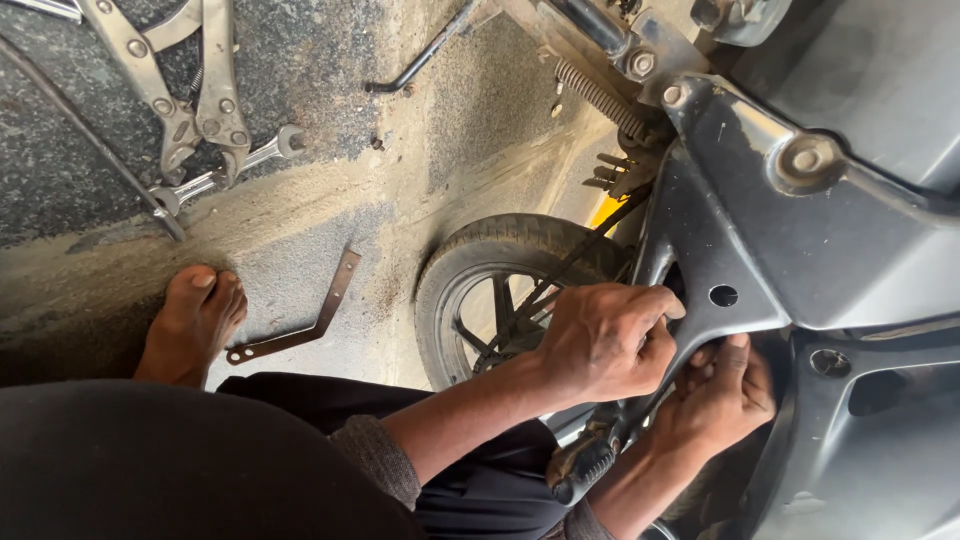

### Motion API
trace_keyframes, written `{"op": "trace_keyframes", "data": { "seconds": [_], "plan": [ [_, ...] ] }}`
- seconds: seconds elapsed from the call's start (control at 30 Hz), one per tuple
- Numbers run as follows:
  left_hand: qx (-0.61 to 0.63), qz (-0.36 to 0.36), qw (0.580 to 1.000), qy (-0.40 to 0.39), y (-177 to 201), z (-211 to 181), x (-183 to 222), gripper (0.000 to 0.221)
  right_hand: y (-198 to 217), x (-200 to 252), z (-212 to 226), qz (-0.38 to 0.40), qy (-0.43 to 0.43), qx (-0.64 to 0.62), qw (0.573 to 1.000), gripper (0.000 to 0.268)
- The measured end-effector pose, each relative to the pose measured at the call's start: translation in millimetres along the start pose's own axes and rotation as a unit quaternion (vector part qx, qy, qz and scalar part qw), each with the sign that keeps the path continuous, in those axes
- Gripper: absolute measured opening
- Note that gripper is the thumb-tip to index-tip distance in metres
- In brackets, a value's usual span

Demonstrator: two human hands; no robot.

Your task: The person crouches beside a scooter and works on its lower body panel, using their fingers to loosen and remove fasteners from the panel edge near the footrest and wheel. They hold the panel steady with one hand while turning the fasteners with the other, continuing this work throughout the clip.

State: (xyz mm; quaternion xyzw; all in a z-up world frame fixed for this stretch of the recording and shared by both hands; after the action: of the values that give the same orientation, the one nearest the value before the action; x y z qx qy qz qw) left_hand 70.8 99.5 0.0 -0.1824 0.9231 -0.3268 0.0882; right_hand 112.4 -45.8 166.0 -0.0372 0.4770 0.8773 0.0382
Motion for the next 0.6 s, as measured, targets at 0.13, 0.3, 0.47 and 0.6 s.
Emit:
{"op": "trace_keyframes", "data": {
  "seconds": [0.13,0.3,0.47,0.6],
  "plan": [
    [0.016,0.009,1.0,0.003,-5,4,1,0.015,6,-3,-4,0.015,-0.011,0.038,0.999,0.021],
    [0.022,0.018,1.0,0.006,-2,1,-1,0.012,8,-3,-8,0.027,-0.024,0.102,0.994,0.02],
    [0.02,0.004,1.0,0.01,5,1,-2,0.013,0,-3,-1,0.002,0.018,0.033,0.999,0.018],
    [0.026,0.011,0.999,0.02,4,5,-3,0.012,-3,-7,7,-0.001,0.052,-0.008,0.999,0.019]
  ]
}}
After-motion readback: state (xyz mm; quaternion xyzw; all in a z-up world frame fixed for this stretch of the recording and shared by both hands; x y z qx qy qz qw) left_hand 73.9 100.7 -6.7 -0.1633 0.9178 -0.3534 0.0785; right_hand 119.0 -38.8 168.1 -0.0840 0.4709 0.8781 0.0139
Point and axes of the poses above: each hand's wrist, its own x-axis away from the middle knuckle, its own y-axis out of the back of the hand, z = x × y, the point moved 10 cm from there along -x, towards the middle knuckle, and after that the axes turned 12 degrees about z, right-handed, at the moved point
